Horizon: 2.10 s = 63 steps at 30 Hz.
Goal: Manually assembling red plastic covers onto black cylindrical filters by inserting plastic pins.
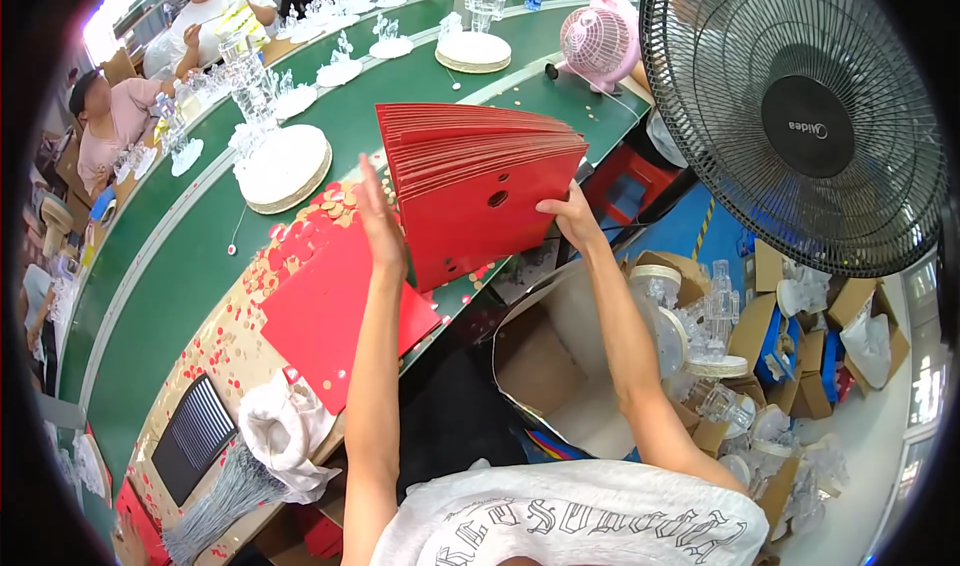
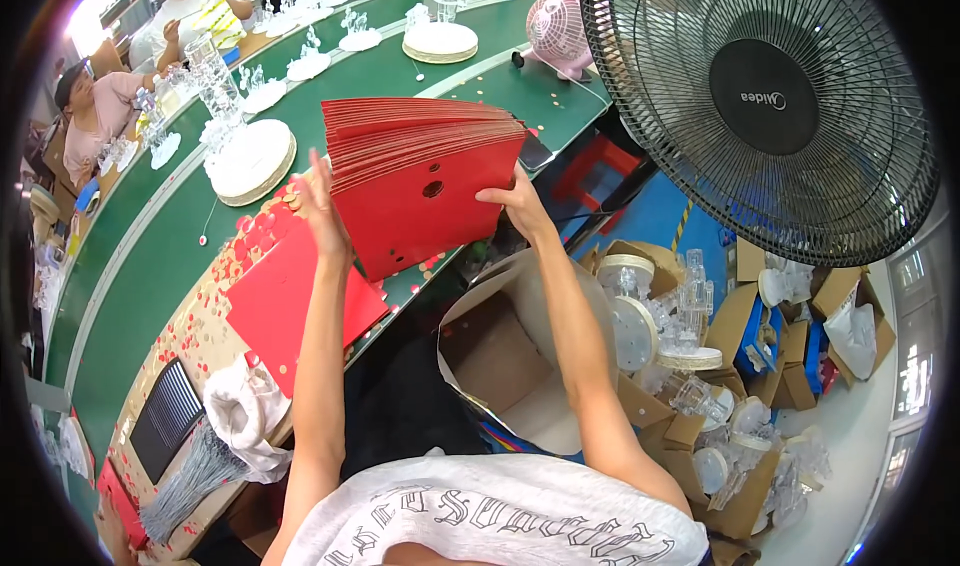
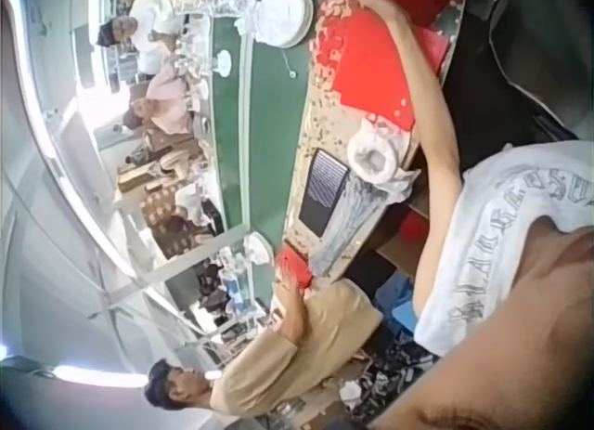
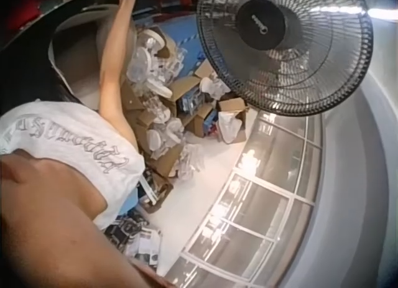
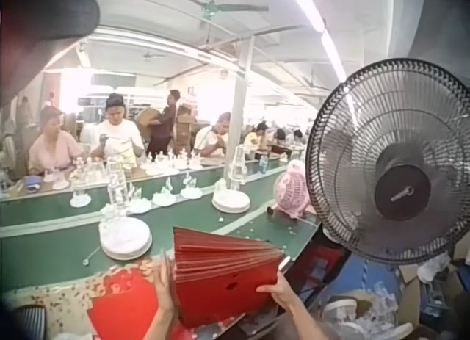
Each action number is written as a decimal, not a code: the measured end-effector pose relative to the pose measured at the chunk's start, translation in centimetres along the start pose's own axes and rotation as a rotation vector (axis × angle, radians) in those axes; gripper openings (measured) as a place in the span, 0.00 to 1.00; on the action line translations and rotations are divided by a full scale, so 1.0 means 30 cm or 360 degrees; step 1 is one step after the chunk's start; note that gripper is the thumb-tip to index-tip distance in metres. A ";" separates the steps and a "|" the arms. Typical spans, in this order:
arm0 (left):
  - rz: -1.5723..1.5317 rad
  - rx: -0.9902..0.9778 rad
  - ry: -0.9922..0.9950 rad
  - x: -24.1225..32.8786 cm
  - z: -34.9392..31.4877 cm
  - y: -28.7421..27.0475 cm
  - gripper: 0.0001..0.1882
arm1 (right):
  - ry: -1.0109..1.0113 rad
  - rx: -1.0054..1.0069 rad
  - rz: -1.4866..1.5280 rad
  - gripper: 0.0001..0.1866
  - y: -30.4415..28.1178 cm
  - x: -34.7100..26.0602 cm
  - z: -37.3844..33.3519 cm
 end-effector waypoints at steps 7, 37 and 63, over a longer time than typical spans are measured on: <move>0.0829 0.0199 0.0349 0.135 -0.009 0.008 0.29 | -0.0091 0.0106 -0.0085 0.29 0.055 0.018 0.004; 0.0941 0.0088 -0.0158 0.033 -0.049 -0.084 0.30 | -0.0085 0.0131 -0.0056 0.29 0.054 0.024 -0.005; 0.0883 0.0102 0.0223 0.051 -0.066 -0.051 0.23 | -0.0043 0.0154 -0.0046 0.33 0.046 0.047 -0.006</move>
Point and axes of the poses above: each hand's wrist, its own z-axis towards the middle knuckle, its own y-axis out of the palm, x = y × z, the point moved 8 cm from there along z, towards the middle knuckle, and after that the axes turned 10 degrees about y, right-handed, at the moved point
